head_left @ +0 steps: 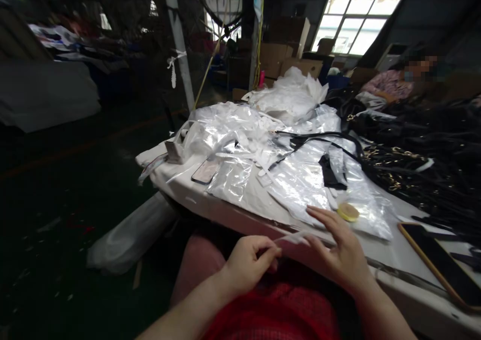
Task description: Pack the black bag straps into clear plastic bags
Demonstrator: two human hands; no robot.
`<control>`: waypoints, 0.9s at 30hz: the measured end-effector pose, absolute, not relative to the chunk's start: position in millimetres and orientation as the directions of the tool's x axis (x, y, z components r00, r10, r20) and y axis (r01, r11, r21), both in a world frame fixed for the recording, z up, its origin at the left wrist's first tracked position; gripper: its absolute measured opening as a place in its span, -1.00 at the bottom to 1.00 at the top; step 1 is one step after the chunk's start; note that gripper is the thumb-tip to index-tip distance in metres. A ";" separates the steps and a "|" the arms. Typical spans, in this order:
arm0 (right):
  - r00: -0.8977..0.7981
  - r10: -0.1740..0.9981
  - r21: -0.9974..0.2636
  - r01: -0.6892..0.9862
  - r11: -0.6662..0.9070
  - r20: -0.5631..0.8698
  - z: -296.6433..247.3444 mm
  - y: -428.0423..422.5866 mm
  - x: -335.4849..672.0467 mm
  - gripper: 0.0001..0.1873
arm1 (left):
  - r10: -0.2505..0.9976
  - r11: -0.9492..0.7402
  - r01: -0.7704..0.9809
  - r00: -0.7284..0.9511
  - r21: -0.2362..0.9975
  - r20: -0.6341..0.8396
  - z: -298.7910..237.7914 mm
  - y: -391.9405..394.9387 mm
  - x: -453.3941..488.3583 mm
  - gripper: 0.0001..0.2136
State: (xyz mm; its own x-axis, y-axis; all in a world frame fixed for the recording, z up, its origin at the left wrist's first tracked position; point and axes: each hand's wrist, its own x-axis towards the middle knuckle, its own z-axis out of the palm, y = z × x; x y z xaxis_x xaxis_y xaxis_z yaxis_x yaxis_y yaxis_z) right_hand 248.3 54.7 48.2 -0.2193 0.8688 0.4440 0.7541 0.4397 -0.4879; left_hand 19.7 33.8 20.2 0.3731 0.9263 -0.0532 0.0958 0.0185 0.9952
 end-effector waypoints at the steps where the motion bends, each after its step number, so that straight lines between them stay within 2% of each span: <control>1: -0.108 0.865 -0.388 0.862 0.328 0.490 42.1 61.4 267.8 -0.54 | 0.934 0.058 0.090 0.347 0.994 -0.086 14.0 33.0 16.8 -0.71; 3: 0.052 0.855 -0.185 0.981 0.052 0.516 25.7 74.6 305.2 -0.52 | 0.938 0.111 0.076 0.321 0.991 -0.130 3.0 31.8 11.6 -0.70; 5: 0.102 0.894 -0.014 0.994 -0.107 0.436 8.1 85.2 334.0 -0.50 | 0.935 0.130 0.079 0.321 0.988 -0.149 -4.5 30.9 9.5 -0.67; 8: 0.076 0.943 0.137 0.983 -0.126 0.325 -5.8 95.2 355.0 -0.49 | 0.932 0.139 0.086 0.324 0.986 -0.160 -8.5 29.8 12.5 -0.62; 10: 0.062 0.945 0.145 0.983 -0.114 0.322 -1.2 98.0 355.5 -0.53 | 0.933 0.144 0.073 0.323 0.987 -0.160 -7.9 28.8 16.4 -0.61; 12: 0.066 0.918 0.059 0.994 -0.096 0.391 11.8 95.9 345.3 -0.58 | 0.931 0.165 0.052 0.322 0.985 -0.173 -6.3 27.0 19.6 -0.61; 14: 0.068 0.885 -0.152 0.988 0.003 0.460 26.8 87.0 323.7 -0.61 | 0.927 0.193 0.028 0.324 0.981 -0.192 -4.9 24.5 20.8 -0.62; 15: 0.053 0.896 -0.296 0.951 0.090 0.440 33.3 79.8 309.2 -0.61 | 0.924 0.204 0.019 0.325 0.979 -0.199 -4.3 23.1 20.4 -0.63; 16: 0.004 0.930 -0.458 0.871 0.178 0.368 38.5 71.3 293.2 -0.59 | 0.923 0.210 0.014 0.327 0.978 -0.203 -3.9 21.7 19.5 -0.64; 17: -0.094 0.967 -0.618 0.753 0.225 0.237 42.3 62.2 276.6 -0.57 | 0.922 0.212 0.015 0.327 0.977 -0.206 -3.6 20.2 18.2 -0.65; 19: -0.296 0.954 -0.834 0.515 0.199 0.045 45.8 45.8 245.5 -0.51 | 0.921 0.211 0.027 0.329 0.977 -0.208 -3.2 17.3 14.3 -0.67; 21: -0.354 0.935 -0.902 0.401 0.159 0.008 45.6 36.6 222.2 -0.58 | 0.920 0.202 0.043 0.335 0.978 -0.204 -3.0 14.9 9.9 -0.68; 23: -0.310 0.950 -0.902 0.395 0.171 0.044 44.2 35.4 209.0 -0.73 | 0.912 0.191 0.063 0.356 0.979 -0.201 -2.6 13.3 5.6 -0.68; 27: -0.280 0.954 -0.872 0.433 0.227 0.109 41.5 40.1 200.5 -0.69 | 0.922 0.054 0.137 0.374 0.989 -0.102 1.0 12.6 1.0 -0.74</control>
